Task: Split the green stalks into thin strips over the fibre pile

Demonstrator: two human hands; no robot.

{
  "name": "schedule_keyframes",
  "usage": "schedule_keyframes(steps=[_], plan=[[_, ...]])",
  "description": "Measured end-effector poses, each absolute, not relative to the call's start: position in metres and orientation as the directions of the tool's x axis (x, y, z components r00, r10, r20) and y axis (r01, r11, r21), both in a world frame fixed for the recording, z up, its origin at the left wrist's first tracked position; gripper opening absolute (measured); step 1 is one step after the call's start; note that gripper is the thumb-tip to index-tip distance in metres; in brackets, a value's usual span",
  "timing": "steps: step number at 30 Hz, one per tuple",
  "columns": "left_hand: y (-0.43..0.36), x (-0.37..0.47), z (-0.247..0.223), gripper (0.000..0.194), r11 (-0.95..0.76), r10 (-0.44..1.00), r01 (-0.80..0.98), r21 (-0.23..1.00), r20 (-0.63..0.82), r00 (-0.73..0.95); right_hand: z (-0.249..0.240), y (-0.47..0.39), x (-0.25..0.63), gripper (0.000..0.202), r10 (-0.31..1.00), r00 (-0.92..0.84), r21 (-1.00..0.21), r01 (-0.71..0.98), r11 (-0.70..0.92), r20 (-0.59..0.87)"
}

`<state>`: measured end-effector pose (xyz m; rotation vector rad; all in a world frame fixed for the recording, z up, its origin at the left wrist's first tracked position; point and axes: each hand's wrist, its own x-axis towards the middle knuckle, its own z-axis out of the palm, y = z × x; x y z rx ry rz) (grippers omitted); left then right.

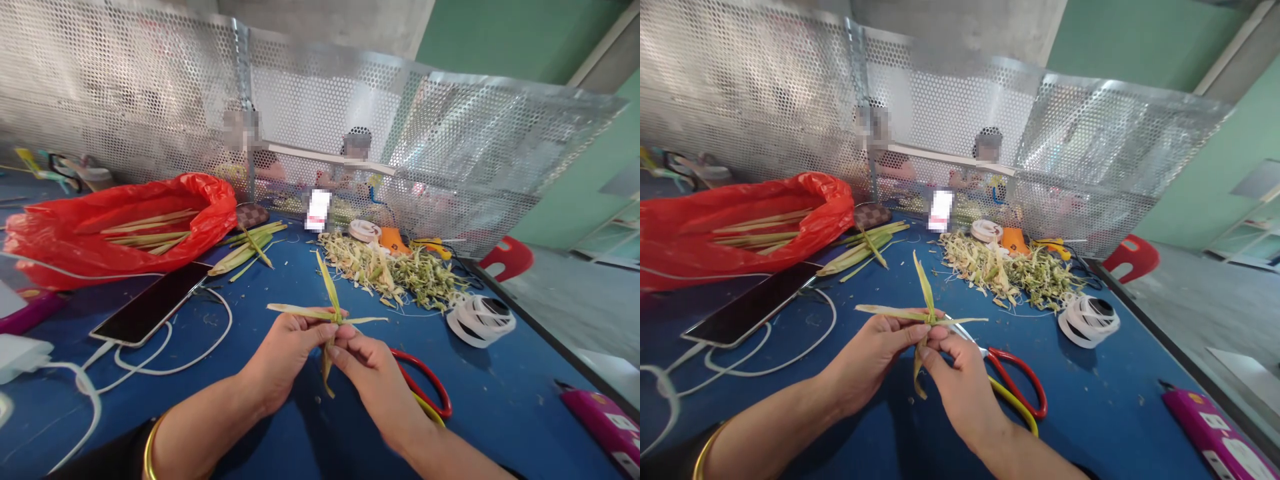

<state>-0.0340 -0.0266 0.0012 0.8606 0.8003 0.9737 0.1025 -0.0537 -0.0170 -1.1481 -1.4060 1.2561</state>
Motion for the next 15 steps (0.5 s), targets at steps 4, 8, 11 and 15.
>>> schedule_keyframes(steps=[4, 8, 11, 15], plan=[[-0.0278, -0.0339, 0.0025, 0.026, 0.304, 0.929, -0.346, 0.887, -0.195, 0.314, -0.0165, -0.0543, 0.1034, 0.021, 0.978, -0.193, -0.989, 0.106, 0.106, 0.084], [-0.0282, -0.0350, 0.0028, 0.024, 0.307, 0.932, -0.355, 0.883, -0.203, 0.300, -0.0155, -0.0541, 0.1043, 0.021, 0.968, -0.220, -0.979, 0.133, 0.154, 0.123], [-0.0283, -0.0354, 0.0015, 0.020, 0.312, 0.926, -0.354, 0.882, -0.199, 0.321, -0.0140, -0.0537, 0.1036, 0.022, 0.963, -0.227, -0.971, 0.156, 0.181, 0.143], [-0.0275, -0.0356, 0.0005, 0.023, 0.332, 0.927, -0.368, 0.868, -0.229, 0.297, -0.0122, -0.0536, 0.1023, 0.025, 0.962, -0.228, -0.967, 0.168, 0.194, 0.153]])
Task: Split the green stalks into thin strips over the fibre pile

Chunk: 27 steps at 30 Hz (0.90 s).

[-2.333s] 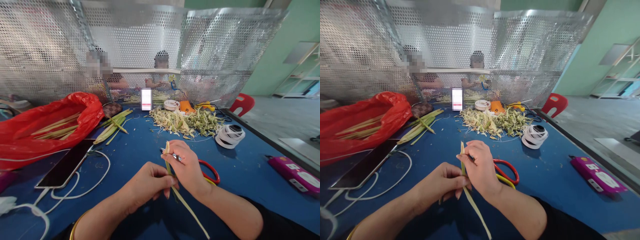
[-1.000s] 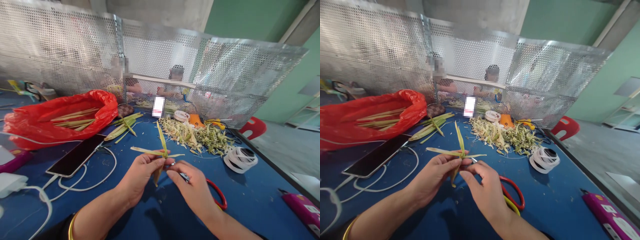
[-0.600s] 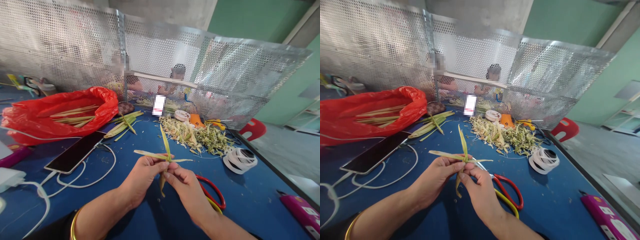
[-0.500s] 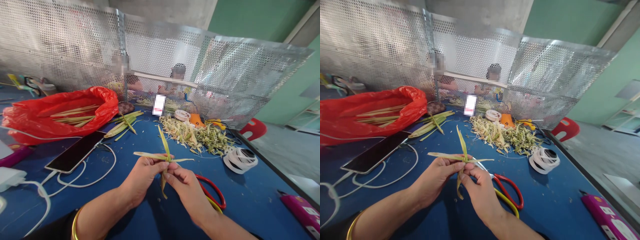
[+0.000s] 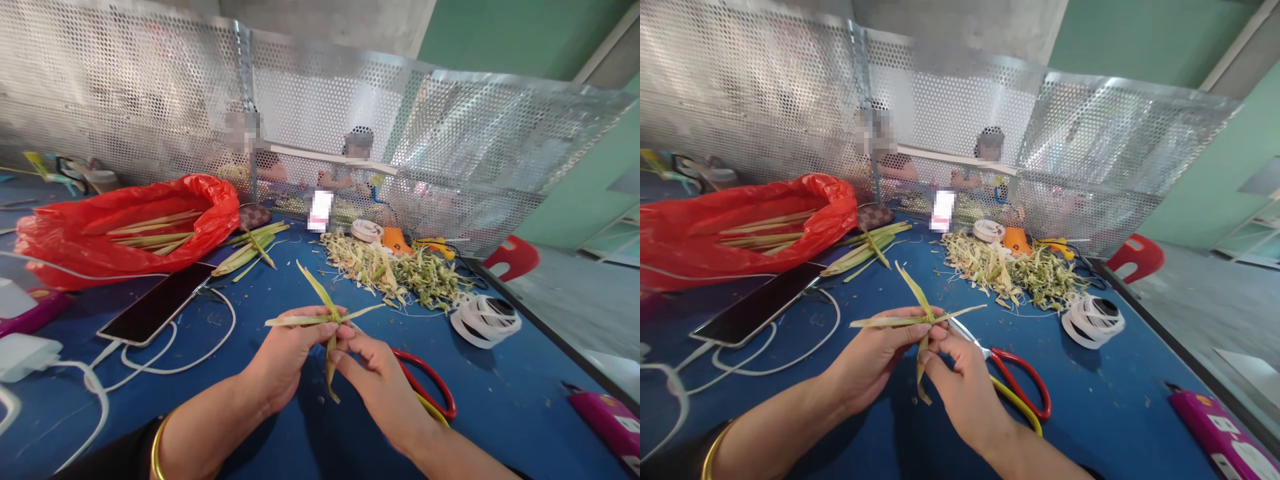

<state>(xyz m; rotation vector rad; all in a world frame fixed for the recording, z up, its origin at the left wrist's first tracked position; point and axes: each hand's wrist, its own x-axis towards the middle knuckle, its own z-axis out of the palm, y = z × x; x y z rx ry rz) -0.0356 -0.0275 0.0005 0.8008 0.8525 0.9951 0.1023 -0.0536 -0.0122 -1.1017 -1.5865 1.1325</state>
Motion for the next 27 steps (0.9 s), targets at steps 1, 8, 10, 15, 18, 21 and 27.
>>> schedule_keyframes(steps=[1, 8, 10, 15, 18, 21, 27], plan=[[-0.027, -0.036, 0.001, 0.025, 0.343, 0.925, -0.373, 0.862, -0.242, 0.292, -0.012, -0.054, 0.102, 0.025, 0.963, -0.229, -0.971, 0.162, 0.179, 0.139], [-0.021, -0.046, 0.011, 0.026, 0.372, 0.905, -0.353, 0.858, -0.251, 0.344, -0.013, -0.048, 0.108, 0.029, 0.999, -0.030, -0.994, -0.106, -0.036, -0.033], [-0.021, -0.046, 0.010, 0.029, 0.381, 0.897, -0.329, 0.864, -0.259, 0.359, -0.014, -0.045, 0.110, 0.028, 0.998, 0.005, -0.973, -0.225, -0.056, -0.059], [-0.023, -0.041, 0.001, 0.028, 0.351, 0.898, -0.241, 0.905, -0.253, 0.359, -0.018, -0.041, 0.113, 0.024, 0.984, 0.061, -0.883, -0.453, -0.125, -0.170], [-0.023, -0.038, -0.003, 0.024, 0.318, 0.920, -0.211, 0.924, -0.247, 0.304, -0.019, -0.041, 0.113, 0.021, 0.982, 0.112, -0.896, -0.435, -0.089, -0.152], [-0.022, -0.037, -0.005, 0.020, 0.289, 0.942, -0.183, 0.940, -0.244, 0.232, -0.017, -0.046, 0.113, 0.018, 0.990, 0.132, -0.979, -0.193, 0.066, 0.040], [-0.019, -0.041, -0.003, 0.017, 0.313, 0.940, -0.206, 0.927, -0.272, 0.205, -0.008, -0.053, 0.119, 0.020, 0.935, -0.032, -0.906, 0.237, 0.351, 0.354]])
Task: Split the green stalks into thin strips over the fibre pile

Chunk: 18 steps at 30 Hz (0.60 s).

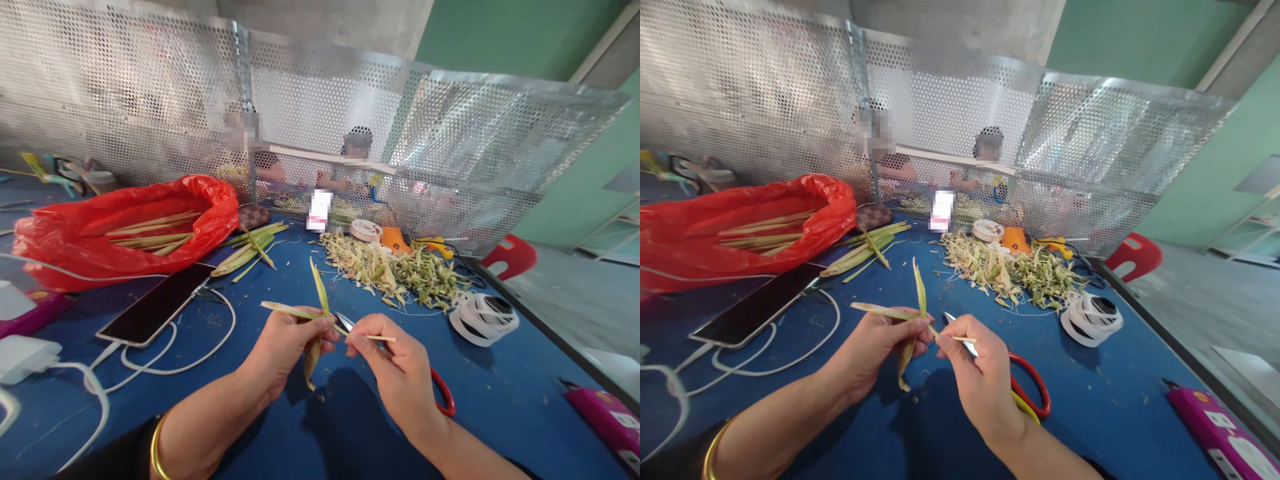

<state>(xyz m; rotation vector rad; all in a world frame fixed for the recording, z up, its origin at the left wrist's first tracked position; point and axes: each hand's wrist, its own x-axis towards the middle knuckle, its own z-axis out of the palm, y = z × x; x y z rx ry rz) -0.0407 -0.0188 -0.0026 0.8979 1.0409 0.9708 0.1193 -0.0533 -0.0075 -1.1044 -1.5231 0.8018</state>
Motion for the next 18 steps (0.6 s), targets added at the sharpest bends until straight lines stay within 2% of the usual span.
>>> schedule_keyframes(steps=[2, 3, 5, 6, 8, 10, 12, 14, 18], plan=[[-0.019, -0.043, 0.000, 0.018, 0.359, 0.917, -0.189, 0.914, -0.308, 0.252, -0.004, -0.047, 0.126, 0.029, 0.948, -0.010, -0.937, 0.147, 0.315, 0.317], [-0.020, -0.043, 0.002, 0.019, 0.385, 0.899, -0.176, 0.906, -0.326, 0.292, -0.003, -0.043, 0.129, 0.037, 0.967, 0.021, -0.966, 0.054, 0.253, 0.254], [-0.022, -0.044, 0.004, 0.019, 0.426, 0.855, -0.148, 0.892, -0.343, 0.389, -0.002, -0.034, 0.135, 0.054, 0.998, 0.039, -0.984, -0.172, 0.044, 0.038], [-0.023, -0.043, 0.005, 0.019, 0.436, 0.834, -0.136, 0.889, -0.342, 0.433, -0.002, -0.031, 0.137, 0.057, 0.996, -0.007, -0.963, -0.257, -0.084, -0.085], [-0.025, -0.042, 0.005, 0.021, 0.442, 0.806, -0.117, 0.889, -0.337, 0.486, -0.003, -0.027, 0.137, 0.050, 0.962, -0.136, -0.912, -0.310, -0.268, -0.236], [-0.026, -0.041, 0.002, 0.025, 0.439, 0.801, -0.089, 0.894, -0.345, 0.489, -0.004, -0.028, 0.133, 0.036, 0.947, -0.231, -0.923, -0.265, -0.281, -0.222], [-0.026, -0.039, -0.001, 0.025, 0.429, 0.803, -0.036, 0.903, -0.363, 0.474, -0.004, -0.031, 0.127, 0.024, 0.959, -0.235, -0.959, -0.196, -0.204, -0.156], [-0.025, -0.038, -0.004, 0.023, 0.421, 0.799, 0.021, 0.907, -0.381, 0.466, -0.004, -0.035, 0.124, 0.018, 0.982, -0.159, -0.984, -0.123, -0.126, -0.106], [-0.023, -0.036, -0.004, 0.021, 0.390, 0.801, 0.060, 0.919, -0.370, 0.471, -0.011, -0.038, 0.121, 0.020, 1.000, 0.008, -0.999, -0.031, -0.023, -0.023]])
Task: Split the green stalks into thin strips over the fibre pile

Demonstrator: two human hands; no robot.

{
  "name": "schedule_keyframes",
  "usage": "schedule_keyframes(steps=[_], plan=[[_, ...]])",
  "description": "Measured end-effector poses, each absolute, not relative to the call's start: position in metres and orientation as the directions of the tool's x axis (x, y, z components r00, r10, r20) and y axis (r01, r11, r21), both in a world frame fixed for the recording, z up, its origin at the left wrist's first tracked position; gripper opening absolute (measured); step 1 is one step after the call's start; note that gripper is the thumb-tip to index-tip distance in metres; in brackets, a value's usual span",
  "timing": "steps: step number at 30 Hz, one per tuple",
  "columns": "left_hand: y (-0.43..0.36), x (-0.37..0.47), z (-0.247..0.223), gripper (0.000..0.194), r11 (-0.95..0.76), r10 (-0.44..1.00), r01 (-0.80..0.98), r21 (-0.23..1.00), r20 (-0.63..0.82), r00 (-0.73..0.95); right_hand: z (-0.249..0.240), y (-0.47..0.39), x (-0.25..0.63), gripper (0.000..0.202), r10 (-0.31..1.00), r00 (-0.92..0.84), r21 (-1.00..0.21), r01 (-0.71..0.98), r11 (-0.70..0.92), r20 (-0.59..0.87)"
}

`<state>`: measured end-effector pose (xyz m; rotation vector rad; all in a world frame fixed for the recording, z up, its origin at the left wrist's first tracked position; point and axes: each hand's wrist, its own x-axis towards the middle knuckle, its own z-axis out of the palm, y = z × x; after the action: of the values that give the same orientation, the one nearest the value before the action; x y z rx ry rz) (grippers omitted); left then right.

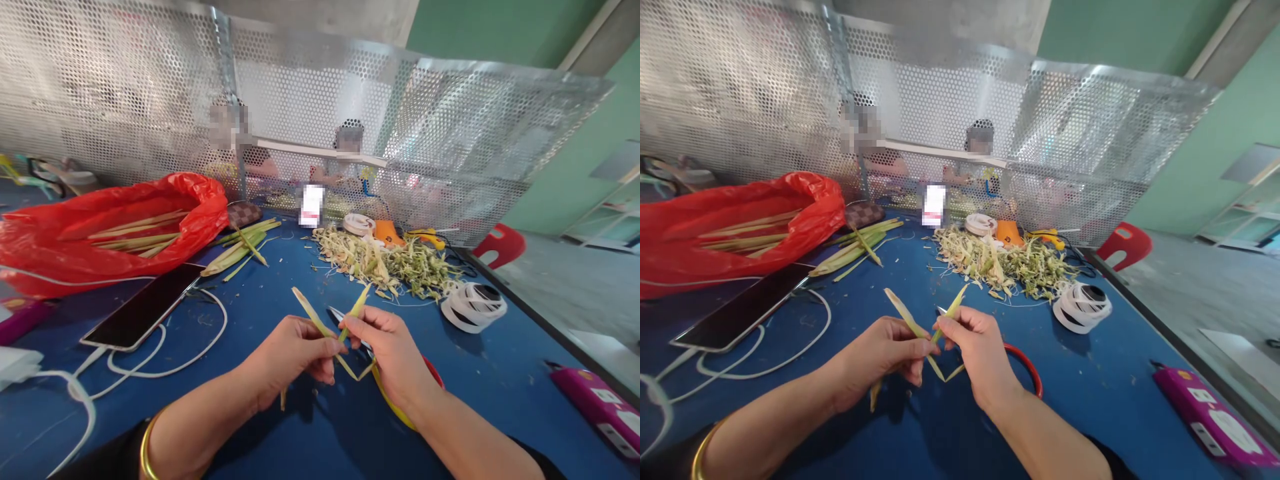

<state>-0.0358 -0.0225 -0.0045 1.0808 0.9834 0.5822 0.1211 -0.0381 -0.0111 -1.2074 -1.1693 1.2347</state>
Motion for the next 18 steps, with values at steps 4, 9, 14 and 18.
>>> schedule_keyframes(steps=[4, 9, 14, 18], plan=[[-0.023, -0.037, -0.006, 0.023, 0.394, 0.808, 0.076, 0.916, -0.385, 0.447, -0.013, -0.035, 0.125, 0.022, 0.996, 0.075, -0.991, 0.128, 0.039, 0.049], [-0.027, -0.035, -0.010, 0.025, 0.348, 0.786, 0.138, 0.927, -0.369, 0.497, -0.003, -0.034, 0.133, 0.034, 0.801, 0.141, -0.675, 0.632, 0.379, 0.581], [-0.033, -0.028, -0.008, 0.025, 0.276, 0.775, 0.202, 0.940, -0.342, 0.531, -0.006, -0.038, 0.124, 0.005, 0.875, -0.202, -0.625, 0.631, 0.459, 0.439], [-0.035, -0.028, -0.010, 0.023, 0.282, 0.768, 0.218, 0.934, -0.356, 0.532, -0.011, -0.042, 0.117, 0.016, 0.927, -0.135, -0.765, 0.529, 0.366, 0.350]])
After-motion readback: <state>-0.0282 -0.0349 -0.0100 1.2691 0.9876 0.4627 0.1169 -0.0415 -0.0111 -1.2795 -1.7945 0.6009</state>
